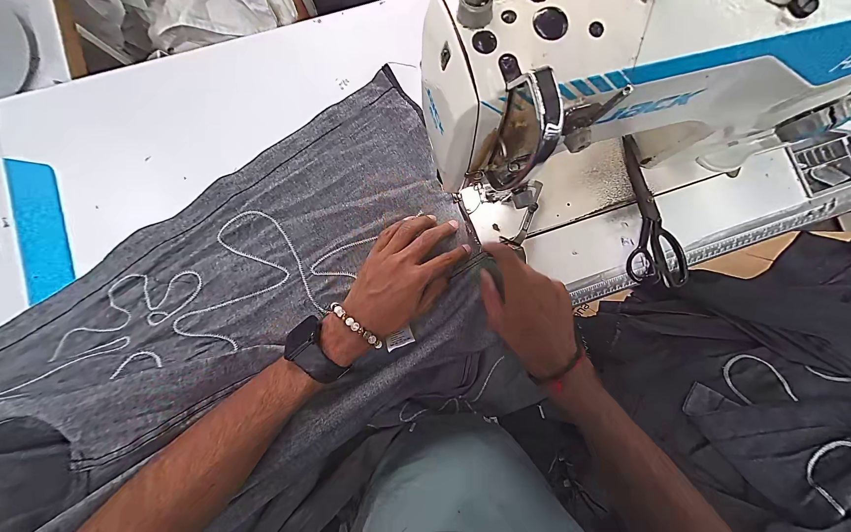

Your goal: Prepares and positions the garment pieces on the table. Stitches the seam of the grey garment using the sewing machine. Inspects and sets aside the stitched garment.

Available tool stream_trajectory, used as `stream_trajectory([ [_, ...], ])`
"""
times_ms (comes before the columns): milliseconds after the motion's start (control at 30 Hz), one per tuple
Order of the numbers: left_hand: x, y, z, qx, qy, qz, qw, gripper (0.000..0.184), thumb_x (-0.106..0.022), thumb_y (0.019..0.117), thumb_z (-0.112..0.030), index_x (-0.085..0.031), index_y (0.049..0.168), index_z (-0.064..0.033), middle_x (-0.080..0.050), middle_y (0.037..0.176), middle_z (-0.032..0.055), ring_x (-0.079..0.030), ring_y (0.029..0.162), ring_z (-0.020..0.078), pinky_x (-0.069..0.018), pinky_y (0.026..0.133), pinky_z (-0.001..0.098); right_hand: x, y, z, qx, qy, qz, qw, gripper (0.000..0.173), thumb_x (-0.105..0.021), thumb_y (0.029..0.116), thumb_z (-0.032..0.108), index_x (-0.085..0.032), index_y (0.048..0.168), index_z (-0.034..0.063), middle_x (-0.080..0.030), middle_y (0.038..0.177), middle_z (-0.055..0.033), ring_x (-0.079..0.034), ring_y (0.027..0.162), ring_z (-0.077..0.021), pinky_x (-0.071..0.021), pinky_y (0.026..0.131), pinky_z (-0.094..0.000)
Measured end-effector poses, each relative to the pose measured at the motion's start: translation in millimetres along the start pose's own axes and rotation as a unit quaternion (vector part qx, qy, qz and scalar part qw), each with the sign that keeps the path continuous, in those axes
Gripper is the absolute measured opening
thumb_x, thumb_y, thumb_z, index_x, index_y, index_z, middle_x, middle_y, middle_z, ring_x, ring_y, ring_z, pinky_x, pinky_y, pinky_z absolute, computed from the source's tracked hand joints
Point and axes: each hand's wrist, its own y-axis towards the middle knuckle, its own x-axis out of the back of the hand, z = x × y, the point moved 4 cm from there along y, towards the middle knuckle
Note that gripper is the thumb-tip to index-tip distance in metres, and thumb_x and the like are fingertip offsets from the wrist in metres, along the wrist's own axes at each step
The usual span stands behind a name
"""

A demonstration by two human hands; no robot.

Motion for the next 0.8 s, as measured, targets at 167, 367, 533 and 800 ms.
stream_trajectory([
  [167,-5.7,3.5,-3.9,-0.028,0.015,-0.021,0.999,0.036,-0.051,0.1021,-0.029,-0.071,0.131,-0.0322,-0.058,0.147,0.0048,-0.049,0.139,0.0284,-0.0333,0.117,0.0525,14.9,-86.4,-8.4,0.121,0.128,0.054,0.983,0.016,-0.057,0.0926,0.015,-0.068,0.105,0.0106,-0.066,0.081,-0.0037,-0.063,0.059,-0.016,-0.0521,0.046,-0.0353],
  [367,3.6,10.5,0.1,-0.091,0.013,-0.022,0.996,0.03,-0.055,0.101,-0.027,-0.077,0.121,-0.0212,-0.066,0.136,0.0086,-0.056,0.132,0.0308,-0.0418,0.11,0.0524,-62.1,-123.2,19.9,0.214,0.0,0.196,0.957,0.015,-0.061,0.0924,0.006,-0.073,0.101,0.0102,-0.071,0.104,-0.0116,-0.071,0.097,-0.0292,-0.0615,0.075,-0.0416],
  [533,-1.3,4.0,2.3,-0.086,-0.005,-0.031,0.996,0.03,-0.054,0.1011,-0.024,-0.077,0.121,-0.0221,-0.063,0.141,0.0086,-0.052,0.137,0.0308,-0.0382,0.116,0.0507,-27.4,-80.9,22.2,0.128,0.234,0.324,0.908,0.021,-0.058,0.0968,0.014,-0.077,0.107,0.0138,-0.075,0.092,-0.0047,-0.072,0.081,-0.0204,-0.0603,0.071,-0.0449],
  [800,-2.0,6.0,-12.1,-0.033,0.03,-0.033,0.998,0.028,-0.055,0.1008,-0.03,-0.078,0.114,-0.0237,-0.068,0.13,0.0068,-0.056,0.128,0.0325,-0.0422,0.106,0.0533,-4.1,25.5,1.9,-0.105,0.112,-0.026,0.988,0.025,-0.064,0.1016,0.032,-0.076,0.111,0.0132,-0.069,0.09,-0.0042,-0.066,0.073,-0.019,-0.0547,0.061,-0.0409],
])
